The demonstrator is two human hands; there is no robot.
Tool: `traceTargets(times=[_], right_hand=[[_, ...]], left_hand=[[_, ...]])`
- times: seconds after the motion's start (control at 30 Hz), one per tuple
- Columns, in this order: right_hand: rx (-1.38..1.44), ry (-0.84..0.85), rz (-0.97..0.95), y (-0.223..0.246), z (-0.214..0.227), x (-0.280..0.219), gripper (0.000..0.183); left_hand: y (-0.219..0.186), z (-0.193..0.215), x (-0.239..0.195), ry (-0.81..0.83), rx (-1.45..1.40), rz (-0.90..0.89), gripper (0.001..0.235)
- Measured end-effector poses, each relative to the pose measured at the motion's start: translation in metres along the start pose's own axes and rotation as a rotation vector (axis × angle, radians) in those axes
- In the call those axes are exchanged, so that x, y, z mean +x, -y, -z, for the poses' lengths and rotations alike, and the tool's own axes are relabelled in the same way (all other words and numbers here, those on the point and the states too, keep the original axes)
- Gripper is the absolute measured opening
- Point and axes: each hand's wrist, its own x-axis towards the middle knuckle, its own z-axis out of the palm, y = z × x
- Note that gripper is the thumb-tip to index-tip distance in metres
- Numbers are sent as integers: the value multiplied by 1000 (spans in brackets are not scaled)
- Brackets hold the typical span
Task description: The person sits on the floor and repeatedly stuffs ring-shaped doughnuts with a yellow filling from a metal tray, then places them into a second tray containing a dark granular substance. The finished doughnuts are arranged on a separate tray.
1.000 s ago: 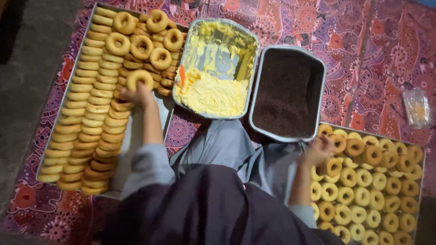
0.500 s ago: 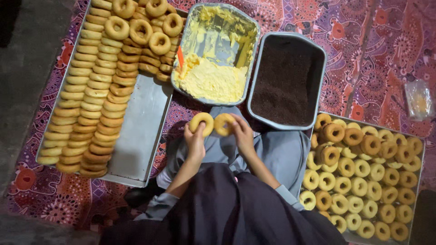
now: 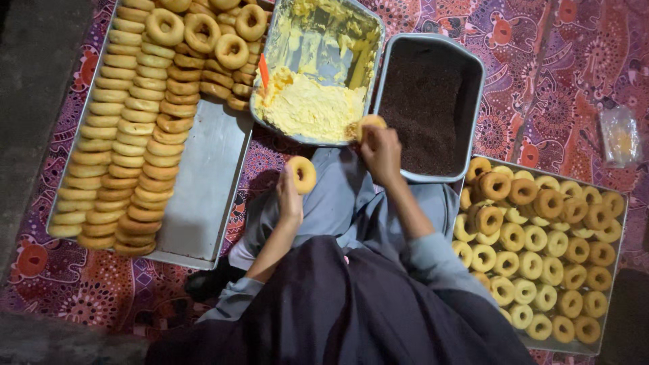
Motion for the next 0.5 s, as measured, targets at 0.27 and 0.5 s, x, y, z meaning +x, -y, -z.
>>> traceTargets(times=[0.27,0.5], right_hand=[[173,375,15,2,5,-10,28],[1318,79,-572,-6,28,-66,42]], left_hand=[[-12,19,25,-113,644,-305,41],[-21,-30,26,-102,1029,-744,45]])
